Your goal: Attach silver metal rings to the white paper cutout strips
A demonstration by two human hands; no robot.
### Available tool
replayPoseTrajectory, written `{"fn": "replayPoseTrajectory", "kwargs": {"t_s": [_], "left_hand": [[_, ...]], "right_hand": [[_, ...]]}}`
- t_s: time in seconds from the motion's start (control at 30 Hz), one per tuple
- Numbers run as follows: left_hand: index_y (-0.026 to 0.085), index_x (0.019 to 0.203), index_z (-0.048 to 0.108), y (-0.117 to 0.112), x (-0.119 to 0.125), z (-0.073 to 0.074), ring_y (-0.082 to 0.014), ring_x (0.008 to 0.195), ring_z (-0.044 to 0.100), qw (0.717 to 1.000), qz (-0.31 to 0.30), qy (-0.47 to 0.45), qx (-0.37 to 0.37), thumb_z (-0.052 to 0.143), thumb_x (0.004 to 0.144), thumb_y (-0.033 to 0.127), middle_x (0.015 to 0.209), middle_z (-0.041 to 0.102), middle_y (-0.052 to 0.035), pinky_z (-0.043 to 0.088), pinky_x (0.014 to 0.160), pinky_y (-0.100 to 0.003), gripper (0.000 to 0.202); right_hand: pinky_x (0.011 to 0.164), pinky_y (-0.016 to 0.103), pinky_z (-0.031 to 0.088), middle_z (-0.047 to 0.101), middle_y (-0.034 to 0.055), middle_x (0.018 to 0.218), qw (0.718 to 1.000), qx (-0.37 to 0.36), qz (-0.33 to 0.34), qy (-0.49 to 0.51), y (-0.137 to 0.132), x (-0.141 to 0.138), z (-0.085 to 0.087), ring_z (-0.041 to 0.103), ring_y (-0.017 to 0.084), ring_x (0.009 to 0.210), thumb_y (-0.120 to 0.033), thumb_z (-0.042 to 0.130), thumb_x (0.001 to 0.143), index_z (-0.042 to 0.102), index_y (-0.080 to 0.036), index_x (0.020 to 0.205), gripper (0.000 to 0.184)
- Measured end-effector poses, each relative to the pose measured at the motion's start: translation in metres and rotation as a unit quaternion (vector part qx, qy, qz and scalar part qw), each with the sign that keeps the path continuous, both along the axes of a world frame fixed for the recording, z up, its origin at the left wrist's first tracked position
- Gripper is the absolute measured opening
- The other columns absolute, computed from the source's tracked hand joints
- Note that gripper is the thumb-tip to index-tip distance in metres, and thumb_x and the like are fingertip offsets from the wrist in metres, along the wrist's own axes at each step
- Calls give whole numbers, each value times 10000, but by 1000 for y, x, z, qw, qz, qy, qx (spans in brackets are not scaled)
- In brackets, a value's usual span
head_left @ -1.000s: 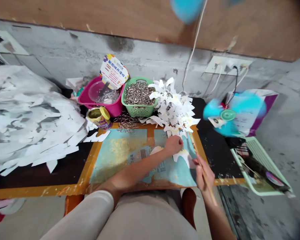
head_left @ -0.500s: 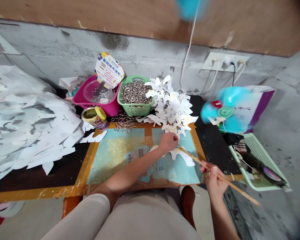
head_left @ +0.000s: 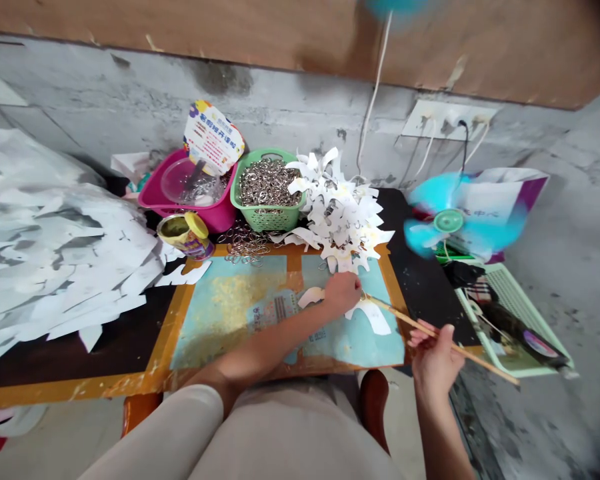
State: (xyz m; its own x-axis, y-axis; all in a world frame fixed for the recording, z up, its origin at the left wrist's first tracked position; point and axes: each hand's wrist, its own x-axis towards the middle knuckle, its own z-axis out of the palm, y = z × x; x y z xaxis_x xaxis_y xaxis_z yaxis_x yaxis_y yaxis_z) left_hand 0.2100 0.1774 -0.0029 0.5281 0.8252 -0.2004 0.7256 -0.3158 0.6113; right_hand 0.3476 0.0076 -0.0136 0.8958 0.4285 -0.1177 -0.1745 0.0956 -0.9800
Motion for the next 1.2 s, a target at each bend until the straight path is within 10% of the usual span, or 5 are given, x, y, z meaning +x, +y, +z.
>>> {"fn": "replayPoseTrajectory", "kwargs": {"t_s": [0.87, 1.2], "left_hand": [[78, 930, 655, -56, -31, -21, -240, 850, 630, 915, -266, 54, 298, 533, 885, 75, 863, 675, -128, 485, 769, -378, 130], [62, 1071, 605, -65, -33, -15, -266, 916, 600, 905, -265, 74, 325, 461, 919, 77, 889, 664, -147, 448, 799, -402, 210]], "right_hand": [[469, 200, 454, 649, 31, 587, 997, 18, -37, 64, -5, 9, -9, 568, 90, 489, -639, 626, 820, 689, -73, 855, 570], [574, 297, 488, 640, 42, 809, 961, 195, -149, -126, -22, 35, 17, 592, 163, 674, -637, 525, 882, 673, -199, 1016, 482]]}}
